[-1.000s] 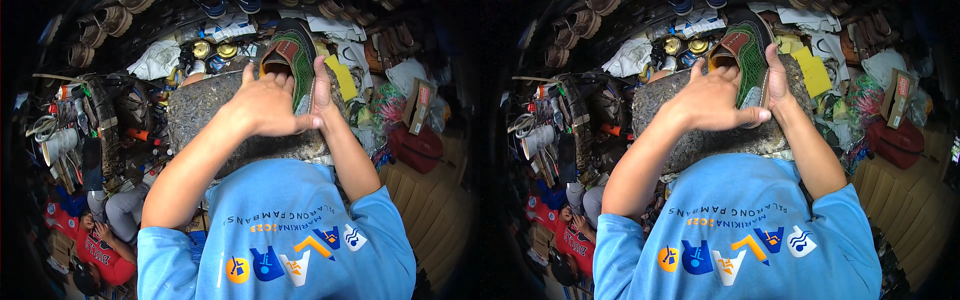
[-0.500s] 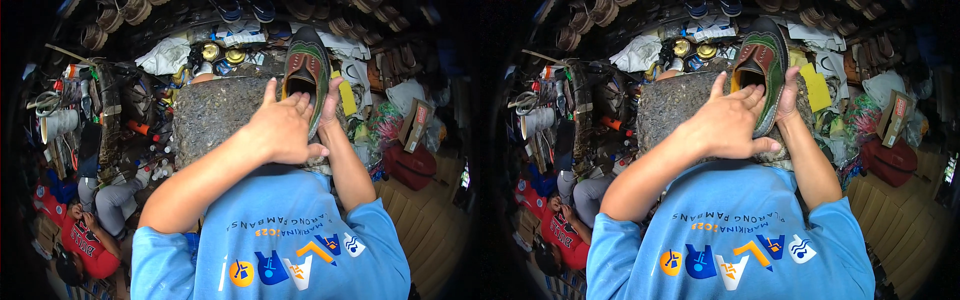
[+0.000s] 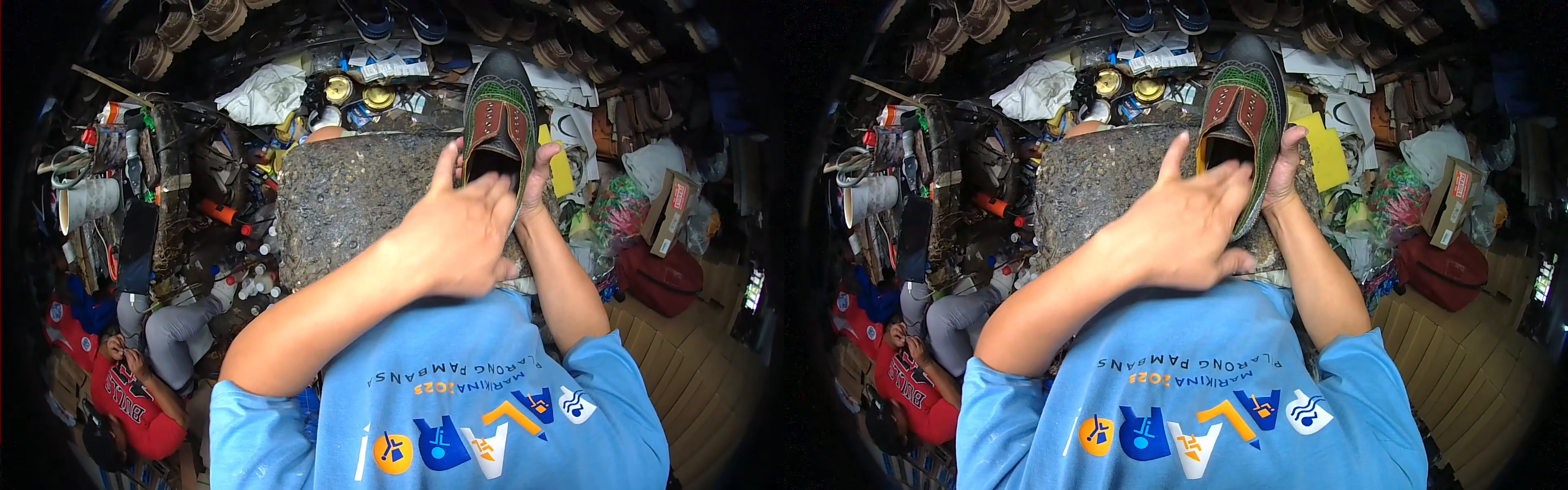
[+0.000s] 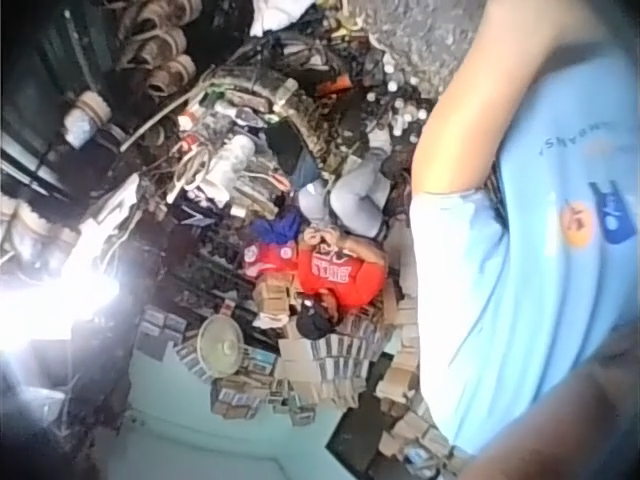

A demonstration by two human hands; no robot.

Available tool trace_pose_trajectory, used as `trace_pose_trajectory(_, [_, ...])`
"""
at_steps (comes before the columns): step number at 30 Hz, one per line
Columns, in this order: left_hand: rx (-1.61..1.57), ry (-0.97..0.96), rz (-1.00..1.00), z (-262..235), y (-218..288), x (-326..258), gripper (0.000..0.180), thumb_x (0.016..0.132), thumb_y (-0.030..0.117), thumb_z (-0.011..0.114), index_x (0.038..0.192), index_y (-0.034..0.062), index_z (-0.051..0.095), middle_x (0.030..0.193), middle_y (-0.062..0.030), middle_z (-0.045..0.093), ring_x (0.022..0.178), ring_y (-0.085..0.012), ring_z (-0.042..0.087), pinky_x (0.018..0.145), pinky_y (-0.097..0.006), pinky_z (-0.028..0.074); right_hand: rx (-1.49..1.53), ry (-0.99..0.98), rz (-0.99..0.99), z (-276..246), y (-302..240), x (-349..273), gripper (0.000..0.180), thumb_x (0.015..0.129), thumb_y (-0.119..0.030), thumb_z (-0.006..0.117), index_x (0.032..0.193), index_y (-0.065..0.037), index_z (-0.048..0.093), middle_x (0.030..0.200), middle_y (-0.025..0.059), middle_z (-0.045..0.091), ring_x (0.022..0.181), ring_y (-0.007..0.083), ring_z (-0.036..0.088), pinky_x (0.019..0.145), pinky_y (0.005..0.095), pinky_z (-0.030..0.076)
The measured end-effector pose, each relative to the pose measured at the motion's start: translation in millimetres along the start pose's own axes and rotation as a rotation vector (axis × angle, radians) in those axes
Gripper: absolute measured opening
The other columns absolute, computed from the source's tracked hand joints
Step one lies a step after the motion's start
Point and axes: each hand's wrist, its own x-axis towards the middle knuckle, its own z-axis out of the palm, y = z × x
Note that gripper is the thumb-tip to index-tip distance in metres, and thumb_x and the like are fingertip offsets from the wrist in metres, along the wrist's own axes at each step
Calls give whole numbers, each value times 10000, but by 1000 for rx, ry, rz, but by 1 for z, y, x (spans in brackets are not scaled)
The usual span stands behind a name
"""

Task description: Assembling a shoe by inserting and pressing down the inner lining and insole.

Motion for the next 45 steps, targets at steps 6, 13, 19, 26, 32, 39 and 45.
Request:
trace_pose_trajectory(6, [-30,152,63,14,0,-6,843,890,434,710,1402,-172,426,1433,-321,545,1398,-388,515,1199,-712,169,42,-162,75,-5,-2,0,1276,644,-972,589,1522,-59,434,1365,201,613,1207,336,646,989,486,595])
trace_pose_trajectory(13, [-35,63,57,11,-3,-7,885,894,504,705,1435,-143,436,1415,-297,572,1390,-367,526,1212,-703,142,16,-106,48,-9,1,4,1296,649,-995,542,1527,-49,416,1381,225,597,1208,378,638,966,504,600])
trace_pose_trajectory(19, [121,337,-62,14,-9,25,919,967,709,465,1427,-85,494,1321,-216,651,1317,-347,580,1214,-697,145,-83,19,18,30,-3,-7,1288,685,-1030,416,1545,-71,426,1447,196,576,1287,357,598,1102,520,504])
trace_pose_trajectory(26, [88,39,-211,-12,-8,42,947,987,737,383,1334,-122,582,1260,-254,669,1263,-378,615,1216,-672,158,56,-5,35,15,5,-3,1221,782,-1000,303,1571,-73,405,1521,188,518,1391,341,519,1179,516,426])
trace_pose_trajectory(32, [182,147,-217,0,-16,33,988,950,774,430,1258,-145,624,1236,-273,660,1242,-400,611,1186,-658,216,92,-93,94,29,-2,-1,1140,774,-871,608,1528,-31,444,1454,189,579,1325,335,577,1167,485,445])
trace_pose_trajectory(39, [123,172,-217,-11,-18,41,1026,905,833,441,1074,-148,688,1143,-303,694,1170,-421,647,1118,-640,287,203,-140,123,22,1,5,1046,803,-769,692,1504,-27,466,1440,174,594,1325,308,581,1173,478,445])
trace_pose_trajectory(45, [115,-4,-229,-24,-18,38,1031,870,854,476,1026,-141,696,1046,-297,712,1097,-430,667,1048,-626,343,187,-175,110,17,7,9,1008,828,-749,685,1514,-49,449,1409,177,609,1281,299,611,1148,462,474])
